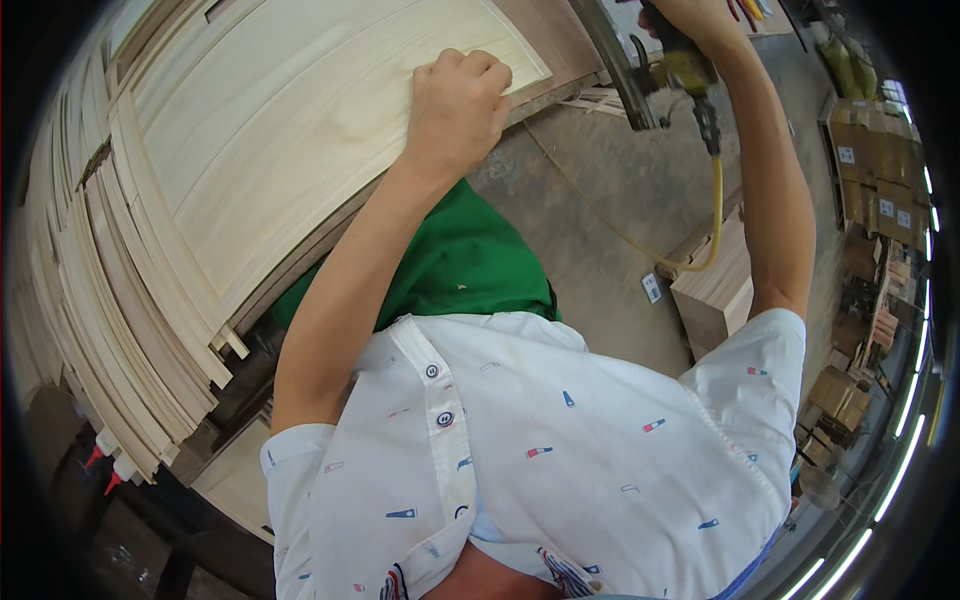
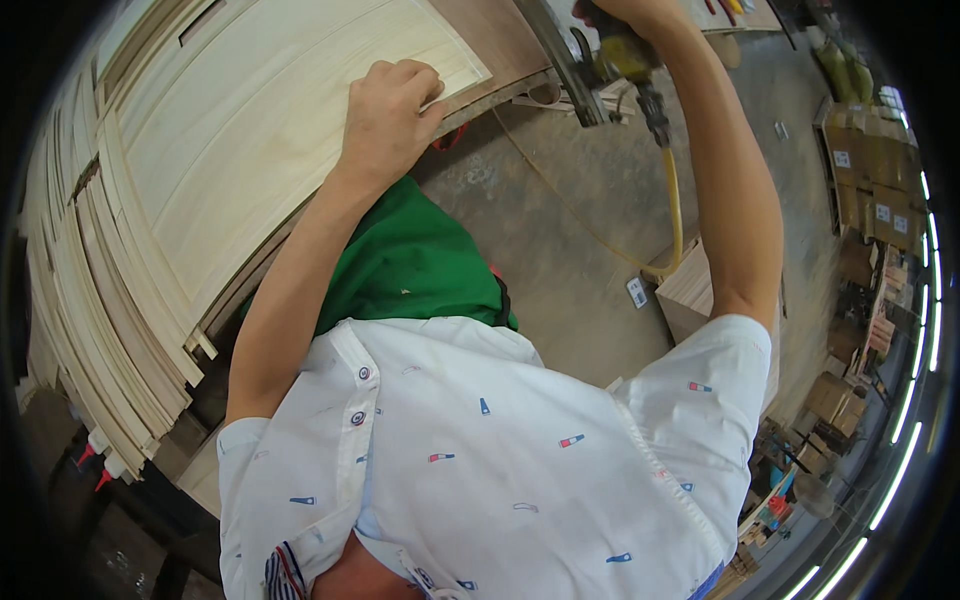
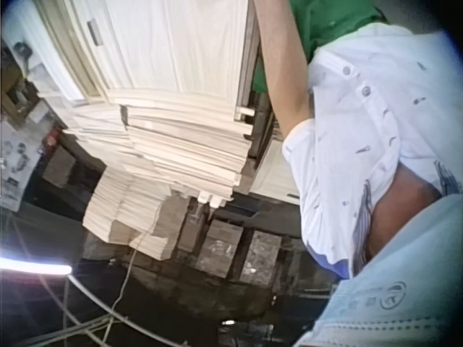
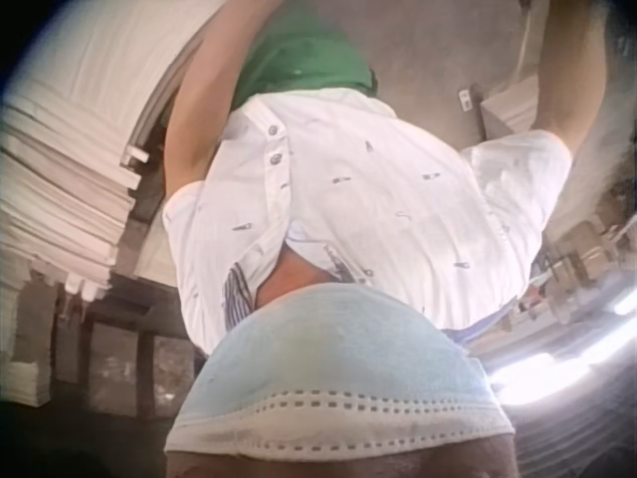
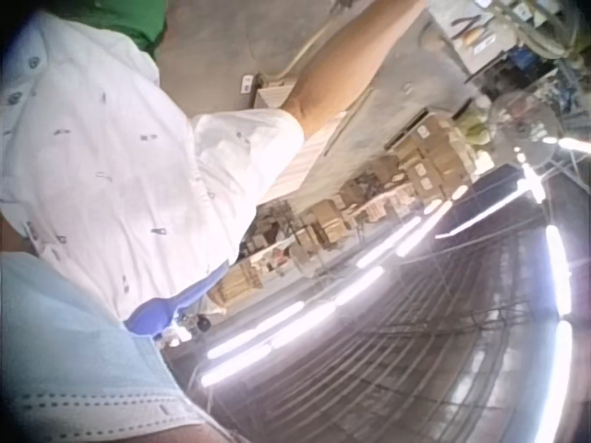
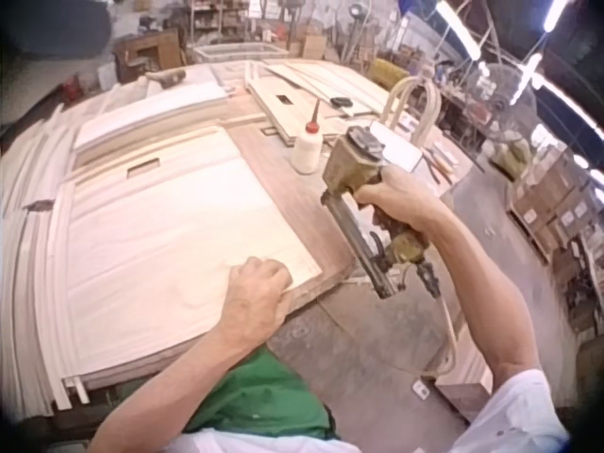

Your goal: Assembling and gluing wooden frames by applying wood glue and securing with a pneumatic nail gun.

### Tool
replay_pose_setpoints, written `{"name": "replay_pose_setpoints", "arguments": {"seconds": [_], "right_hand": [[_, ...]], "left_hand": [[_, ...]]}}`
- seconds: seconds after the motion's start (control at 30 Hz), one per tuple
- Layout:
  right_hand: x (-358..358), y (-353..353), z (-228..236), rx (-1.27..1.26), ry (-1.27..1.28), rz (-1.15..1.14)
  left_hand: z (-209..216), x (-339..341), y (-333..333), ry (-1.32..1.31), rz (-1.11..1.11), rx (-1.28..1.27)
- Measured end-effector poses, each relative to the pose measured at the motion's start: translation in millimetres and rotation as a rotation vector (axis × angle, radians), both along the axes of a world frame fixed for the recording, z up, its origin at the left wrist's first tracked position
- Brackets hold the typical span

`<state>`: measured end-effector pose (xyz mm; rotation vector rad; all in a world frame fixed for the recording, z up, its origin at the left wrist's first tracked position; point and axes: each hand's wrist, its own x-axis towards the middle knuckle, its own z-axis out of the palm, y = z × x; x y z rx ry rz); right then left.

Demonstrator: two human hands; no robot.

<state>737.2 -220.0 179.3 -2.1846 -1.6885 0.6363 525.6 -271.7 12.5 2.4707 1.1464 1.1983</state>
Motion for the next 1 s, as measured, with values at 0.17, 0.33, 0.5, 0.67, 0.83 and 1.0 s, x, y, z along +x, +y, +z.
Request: {"name": "replay_pose_setpoints", "arguments": {"seconds": [0.17, 0.33, 0.5, 0.67, 0.83, 1.0], "right_hand": [[-2, -45, 7, 0.001, 0.121, 0.128], [-8, -78, 5, -0.09, 0.17, 0.259], [-17, -87, 3, -0.089, 0.15, 0.258], [-20, -91, 4, -0.078, 0.128, 0.242], [-11, -91, 3, -0.088, 0.085, 0.258], [-17, -101, 25, -0.059, 0.106, 0.222]], "left_hand": [[-1, -5, -4, -0.001, 0.021, 0.024], [-1, -3, -3, 0.018, 0.011, 0.014], [0, -3, -4, 0.013, 0.006, -0.007], [1, -2, -4, 0.001, -0.004, 0.0], [2, -1, -3, -0.009, -0.008, 0.021], [-9, -13, 1, 0.034, 0.062, 0.063]]}}
